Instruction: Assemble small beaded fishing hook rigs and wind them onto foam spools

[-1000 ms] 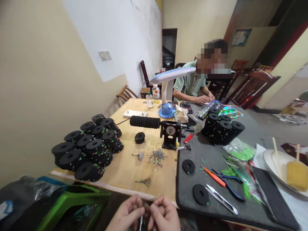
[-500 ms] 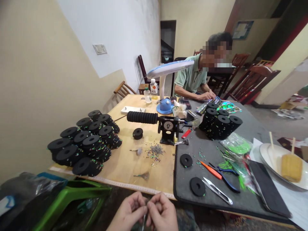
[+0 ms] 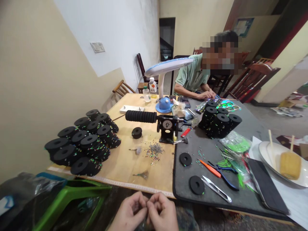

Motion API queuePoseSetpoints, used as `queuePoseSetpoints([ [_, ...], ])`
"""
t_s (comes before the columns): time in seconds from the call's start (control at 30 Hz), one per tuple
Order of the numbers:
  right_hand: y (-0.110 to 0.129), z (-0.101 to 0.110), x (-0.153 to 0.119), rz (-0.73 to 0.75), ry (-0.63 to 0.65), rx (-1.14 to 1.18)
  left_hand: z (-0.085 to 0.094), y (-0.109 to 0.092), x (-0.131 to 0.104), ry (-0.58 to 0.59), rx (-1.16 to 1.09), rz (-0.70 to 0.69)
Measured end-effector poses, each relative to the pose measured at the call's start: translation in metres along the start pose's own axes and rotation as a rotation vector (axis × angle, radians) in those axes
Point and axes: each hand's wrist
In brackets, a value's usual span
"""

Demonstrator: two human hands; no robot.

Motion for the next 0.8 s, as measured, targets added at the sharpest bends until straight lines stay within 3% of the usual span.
queuePoseSetpoints([
  [0.27, -0.014, -0.002, 0.001, -0.026, -0.011, 0.147, -0.008, 0.005, 0.003, 0.045, -0.307, 0.106],
  [0.47, -0.015, -0.001, 0.0, -0.054, -0.029, 0.26, -0.012, 0.0, 0.001, 0.194, -0.53, 0.168],
  [0.6, -0.013, 0.001, -0.002, -0.07, -0.027, 0.275, -0.013, -0.005, -0.001, 0.176, -0.543, 0.186],
  [0.8, -0.015, 0.002, -0.007, -0.135, -0.022, 0.301, -0.007, 0.008, -0.001, 0.14, -0.429, 0.212],
])
Point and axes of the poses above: each hand's wrist, its own x-axis towards the middle knuckle, its own z-axis out of the back of the hand, y = z × x, and after that the axes turned 7 degrees about y, right-handed
